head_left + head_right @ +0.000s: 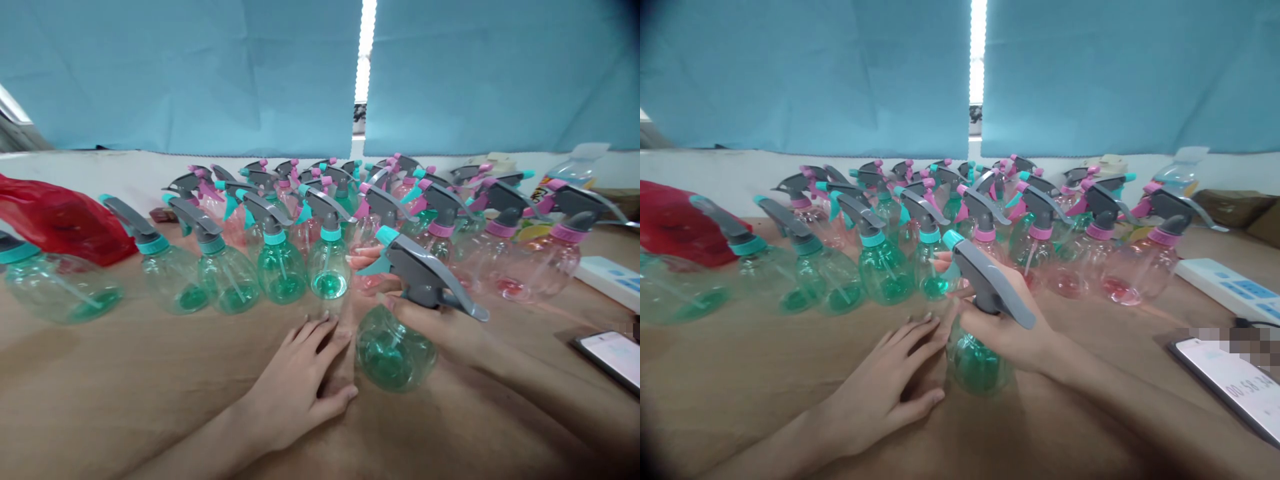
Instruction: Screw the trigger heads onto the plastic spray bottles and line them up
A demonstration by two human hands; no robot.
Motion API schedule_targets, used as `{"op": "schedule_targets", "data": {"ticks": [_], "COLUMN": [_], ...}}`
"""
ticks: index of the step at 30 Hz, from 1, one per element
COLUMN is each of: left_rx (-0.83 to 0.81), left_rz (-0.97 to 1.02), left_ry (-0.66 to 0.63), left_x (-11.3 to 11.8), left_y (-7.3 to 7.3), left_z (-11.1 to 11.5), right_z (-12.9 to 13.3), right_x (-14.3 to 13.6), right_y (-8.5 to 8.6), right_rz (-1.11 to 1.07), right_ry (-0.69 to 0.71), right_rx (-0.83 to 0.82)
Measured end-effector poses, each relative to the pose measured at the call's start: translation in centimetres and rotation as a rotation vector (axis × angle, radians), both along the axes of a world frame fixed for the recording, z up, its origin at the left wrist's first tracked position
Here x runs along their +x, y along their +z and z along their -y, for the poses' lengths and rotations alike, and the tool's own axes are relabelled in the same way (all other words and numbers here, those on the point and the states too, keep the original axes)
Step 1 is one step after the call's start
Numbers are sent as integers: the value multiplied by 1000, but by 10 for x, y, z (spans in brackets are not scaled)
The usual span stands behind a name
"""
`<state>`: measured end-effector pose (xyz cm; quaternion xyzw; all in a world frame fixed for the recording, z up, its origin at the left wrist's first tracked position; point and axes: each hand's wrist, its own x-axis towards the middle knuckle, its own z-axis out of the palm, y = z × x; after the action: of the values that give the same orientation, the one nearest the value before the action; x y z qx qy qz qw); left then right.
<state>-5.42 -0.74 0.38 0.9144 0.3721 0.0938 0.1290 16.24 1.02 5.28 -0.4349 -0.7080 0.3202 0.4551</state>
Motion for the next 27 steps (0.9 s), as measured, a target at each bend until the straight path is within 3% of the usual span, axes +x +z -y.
{"op": "schedule_targets", "data": {"ticks": [27], "left_rx": [-4], "left_rz": [-37], "left_ry": [-8], "left_x": [0], "left_y": [1], "left_z": [1], "right_z": [0], "right_x": [-1], "right_y": [3], "right_rz": [7], "right_ry": [13], "right_rx": [-33]}}
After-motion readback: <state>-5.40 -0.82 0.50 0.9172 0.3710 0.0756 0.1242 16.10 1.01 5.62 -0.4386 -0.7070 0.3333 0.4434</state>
